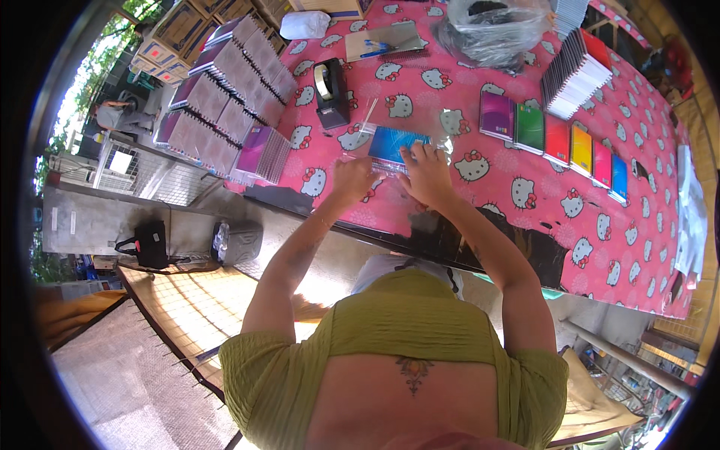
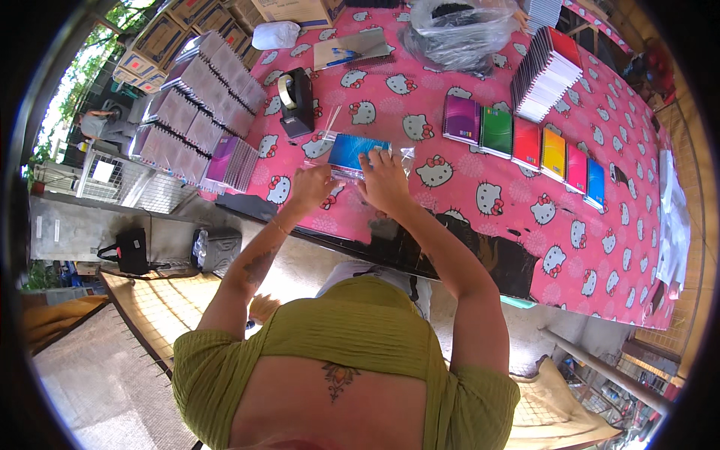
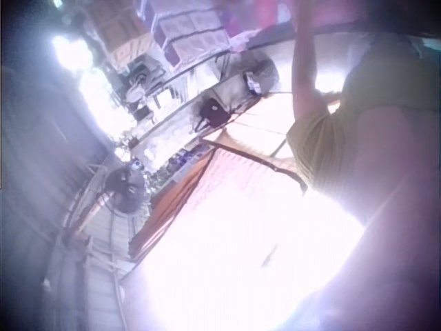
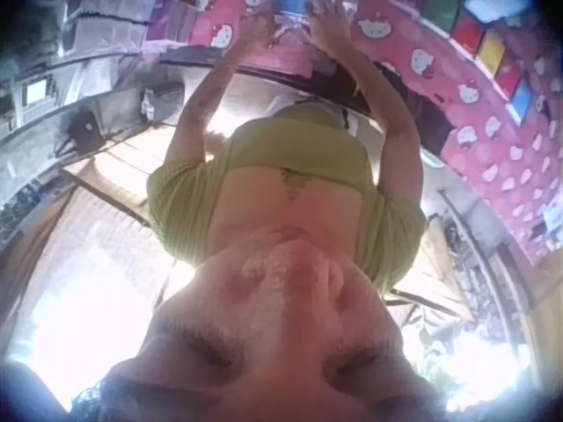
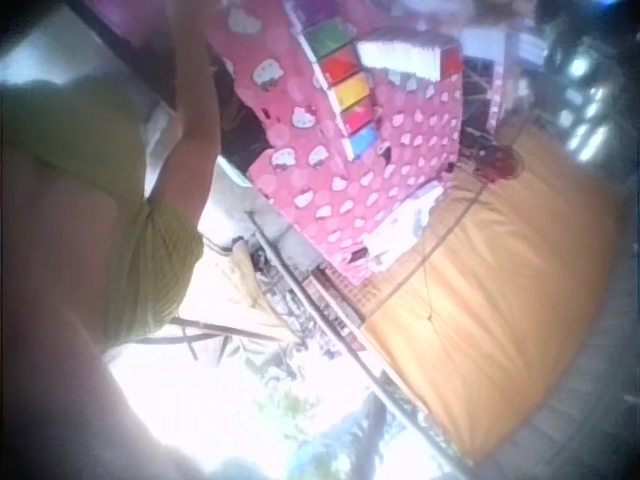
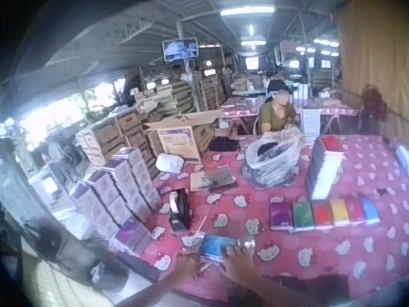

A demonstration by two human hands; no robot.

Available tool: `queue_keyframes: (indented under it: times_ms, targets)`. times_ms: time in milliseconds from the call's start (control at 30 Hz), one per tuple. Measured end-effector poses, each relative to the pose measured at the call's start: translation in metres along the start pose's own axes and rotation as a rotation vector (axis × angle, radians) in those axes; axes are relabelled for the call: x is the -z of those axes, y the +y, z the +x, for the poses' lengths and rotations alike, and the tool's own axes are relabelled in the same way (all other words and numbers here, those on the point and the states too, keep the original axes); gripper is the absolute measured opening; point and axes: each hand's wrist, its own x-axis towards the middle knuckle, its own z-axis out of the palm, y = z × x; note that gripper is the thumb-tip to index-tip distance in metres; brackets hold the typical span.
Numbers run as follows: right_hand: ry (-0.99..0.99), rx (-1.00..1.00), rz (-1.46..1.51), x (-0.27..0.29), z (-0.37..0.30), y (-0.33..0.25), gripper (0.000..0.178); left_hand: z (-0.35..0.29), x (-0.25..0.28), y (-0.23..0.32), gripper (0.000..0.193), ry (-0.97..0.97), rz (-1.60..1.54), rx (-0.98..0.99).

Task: The person picks up small colored books from a table, places them inside clear plastic sleeves, and seals the sleeves with adhesive tape.

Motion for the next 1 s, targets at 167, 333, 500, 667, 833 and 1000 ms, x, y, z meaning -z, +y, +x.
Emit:
queue_keyframes:
  times_ms: [167, 333, 500, 667, 833, 1000]
  targets:
    - [-0.337, -0.178, 0.403, -0.028, 0.058, 0.081, 0.055, 0.004, -0.024, 0.044, 0.028, 0.605, -0.017, -0.478]
    - [-0.707, -0.715, 1.143, 0.015, 0.074, 0.137, 0.062, 0.006, -0.007, 0.042, 0.022, 0.681, -0.547, -0.382]
    - [-0.707, -0.696, 1.381, 0.038, 0.033, 0.116, 0.074, 0.014, -0.010, 0.024, 0.025, 0.253, -1.025, 0.117]
    - [0.130, -0.159, 0.742, 0.053, 0.004, 0.069, 0.081, 0.043, -0.024, -0.035, 0.032, 0.754, -0.632, -0.009]
    - [0.096, 0.158, 0.312, 0.101, 0.038, 0.051, 0.028, 0.108, 0.024, -0.129, 0.029, 0.434, -0.949, 0.520]
    - [0.146, 0.040, 0.408, 0.112, 0.050, 0.025, 0.020, 0.124, -0.002, -0.157, 0.020, 0.656, -1.249, 0.400]
